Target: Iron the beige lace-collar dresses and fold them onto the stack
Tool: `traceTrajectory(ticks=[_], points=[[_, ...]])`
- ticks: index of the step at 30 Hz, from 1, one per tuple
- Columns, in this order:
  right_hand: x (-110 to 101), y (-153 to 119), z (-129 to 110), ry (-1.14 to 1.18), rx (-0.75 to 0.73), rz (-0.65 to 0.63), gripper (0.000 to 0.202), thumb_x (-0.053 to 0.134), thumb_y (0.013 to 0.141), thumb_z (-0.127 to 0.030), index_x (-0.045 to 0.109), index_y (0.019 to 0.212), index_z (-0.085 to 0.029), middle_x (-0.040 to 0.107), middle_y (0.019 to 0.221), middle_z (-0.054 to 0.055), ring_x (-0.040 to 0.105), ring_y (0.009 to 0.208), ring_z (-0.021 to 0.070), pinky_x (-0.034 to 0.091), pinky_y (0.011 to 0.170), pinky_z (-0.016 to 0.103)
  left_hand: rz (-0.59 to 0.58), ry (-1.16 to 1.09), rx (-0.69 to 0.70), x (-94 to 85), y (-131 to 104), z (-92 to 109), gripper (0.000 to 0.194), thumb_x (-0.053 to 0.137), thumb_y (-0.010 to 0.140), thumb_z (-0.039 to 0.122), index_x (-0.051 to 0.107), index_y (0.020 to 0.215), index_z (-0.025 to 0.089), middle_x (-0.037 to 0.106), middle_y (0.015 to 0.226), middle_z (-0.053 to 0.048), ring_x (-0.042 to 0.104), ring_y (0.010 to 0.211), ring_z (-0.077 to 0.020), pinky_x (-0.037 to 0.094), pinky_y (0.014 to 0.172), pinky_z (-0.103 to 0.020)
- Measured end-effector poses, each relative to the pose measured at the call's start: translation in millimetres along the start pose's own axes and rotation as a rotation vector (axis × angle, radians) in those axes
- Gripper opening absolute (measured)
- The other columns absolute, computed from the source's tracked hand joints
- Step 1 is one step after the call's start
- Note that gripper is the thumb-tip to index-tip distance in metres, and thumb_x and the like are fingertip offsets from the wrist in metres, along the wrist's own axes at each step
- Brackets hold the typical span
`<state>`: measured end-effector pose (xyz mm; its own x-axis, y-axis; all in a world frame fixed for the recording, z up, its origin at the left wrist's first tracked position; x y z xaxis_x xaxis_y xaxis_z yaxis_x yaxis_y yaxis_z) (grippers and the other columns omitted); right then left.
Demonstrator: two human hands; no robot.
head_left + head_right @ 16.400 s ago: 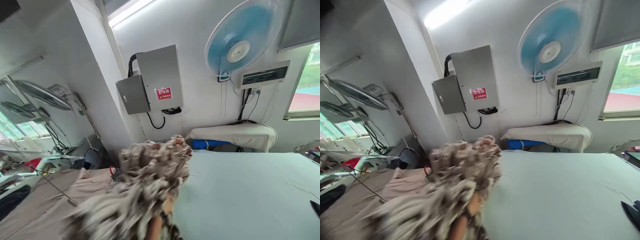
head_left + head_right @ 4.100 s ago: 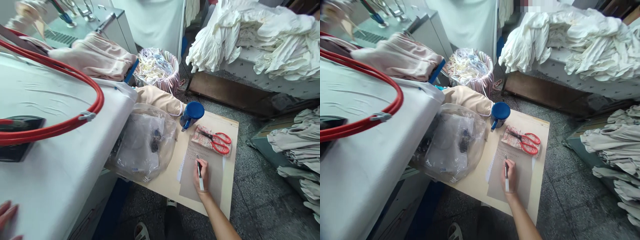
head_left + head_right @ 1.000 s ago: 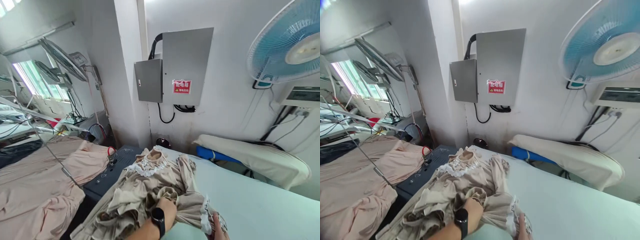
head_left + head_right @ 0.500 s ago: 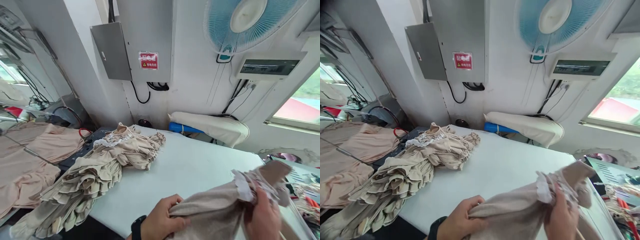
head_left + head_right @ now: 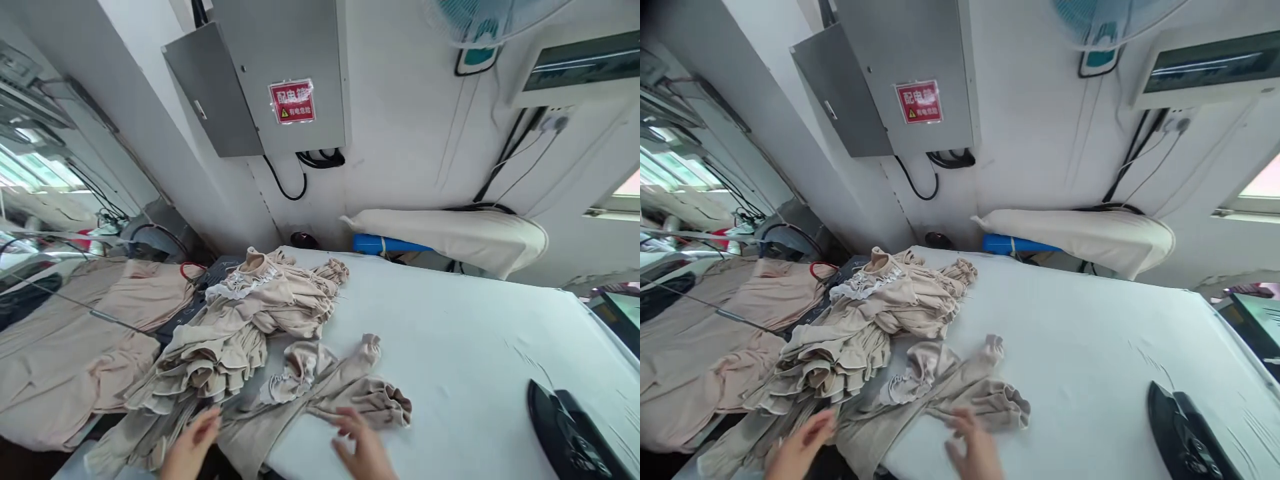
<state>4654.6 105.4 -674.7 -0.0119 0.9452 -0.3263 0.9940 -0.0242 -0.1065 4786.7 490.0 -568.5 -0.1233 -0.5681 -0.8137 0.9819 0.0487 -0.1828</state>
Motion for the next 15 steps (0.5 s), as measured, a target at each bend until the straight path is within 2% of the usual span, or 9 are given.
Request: traceTrajectory(ticks=[2,4,6,8,11,13,15], points=[[-45.7,-2.8,45.4,-0.05,0.134,0.244,0.039,0.057,0.088,-0.048,0.07,0.12,-0.028,0.066,0.138,0.01,0.071,0.111,0.0266,0.057,0.099,0.042,-0.197,-0.184,0.074,45.3,1.7,31.5,0.06,0.055,0.08,0.079,0.078,0.109,0.032,0.082,0.112,-0.005,0.075,0.11,-0.0317,0.058,0.102,-0.042],[-92.3,-16.4,84.2,-0.183,0.349,0.47,0.056,0.054,0.087,-0.061,0.063,0.129,-0.026,0.063,0.138,0.014,0.067,0.118,0.0304,0.057,0.099,0.045,-0.35,-0.234,0.215,95.9,6.4,80.0,0.043,0.057,0.089,0.065,0.08,0.108,0.034,0.08,0.119,-0.004,0.071,0.117,-0.0322,0.055,0.106,-0.045],[-119.8,-33.3,107.6,-0.31,0.565,0.581,0.072,0.055,0.081,-0.074,0.059,0.133,-0.024,0.062,0.138,0.017,0.065,0.12,0.0347,0.057,0.095,0.048,-0.446,-0.28,0.344,143.6,16.2,129.9,0.033,0.055,0.093,0.053,0.08,0.107,0.035,0.08,0.118,-0.004,0.071,0.116,-0.0326,0.056,0.104,-0.046],[-120.5,-41.0,114.2,-0.346,0.681,0.56,0.073,0.056,0.077,-0.082,0.064,0.121,-0.025,0.066,0.131,0.017,0.065,0.119,0.0365,0.056,0.093,0.048,-0.464,-0.266,0.409,184.7,31.0,171.6,0.031,0.052,0.096,0.045,0.078,0.108,0.033,0.079,0.118,-0.007,0.072,0.11,-0.0317,0.057,0.099,-0.044],[-93.7,-31.5,104.4,-0.231,0.719,0.481,0.064,0.051,0.079,-0.085,0.065,0.101,-0.027,0.075,0.109,0.011,0.07,0.105,0.0326,0.055,0.086,0.042,-0.458,-0.179,0.433,230.3,52.0,217.6,0.019,0.067,0.086,0.039,0.076,0.096,0.026,0.078,0.105,-0.012,0.073,0.094,-0.0317,0.056,0.087,-0.043],[-85.9,-18.8,92.3,-0.139,0.665,0.51,0.058,0.051,0.082,-0.08,0.063,0.102,-0.027,0.077,0.095,0.006,0.073,0.093,0.0301,0.055,0.077,0.039,-0.473,-0.163,0.475,242.9,62.5,240.9,0.013,0.076,0.076,0.035,0.072,0.079,0.023,0.074,0.085,-0.008,0.071,0.085,-0.03,0.053,0.082,-0.041],[-102.0,-8.0,81.1,-0.054,0.532,0.6,0.051,0.055,0.081,-0.071,0.061,0.107,-0.027,0.077,0.091,0.002,0.073,0.089,0.0284,0.054,0.074,0.036,-0.457,-0.197,0.52,235.2,76.3,257.9,0.014,0.07,0.082,0.035,0.069,0.078,0.022,0.071,0.078,-0.004,0.069,0.084,-0.026,0.051,0.081,-0.037]])
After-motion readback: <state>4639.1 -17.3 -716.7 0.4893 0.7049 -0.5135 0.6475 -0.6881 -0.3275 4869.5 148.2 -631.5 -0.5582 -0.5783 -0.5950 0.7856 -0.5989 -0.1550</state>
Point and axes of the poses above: each hand's wrist, its own y-axis towards the middle knuckle, its own x-axis out of the palm, z = x × y, the point moved 5 cm from there along y, towards the middle knuckle
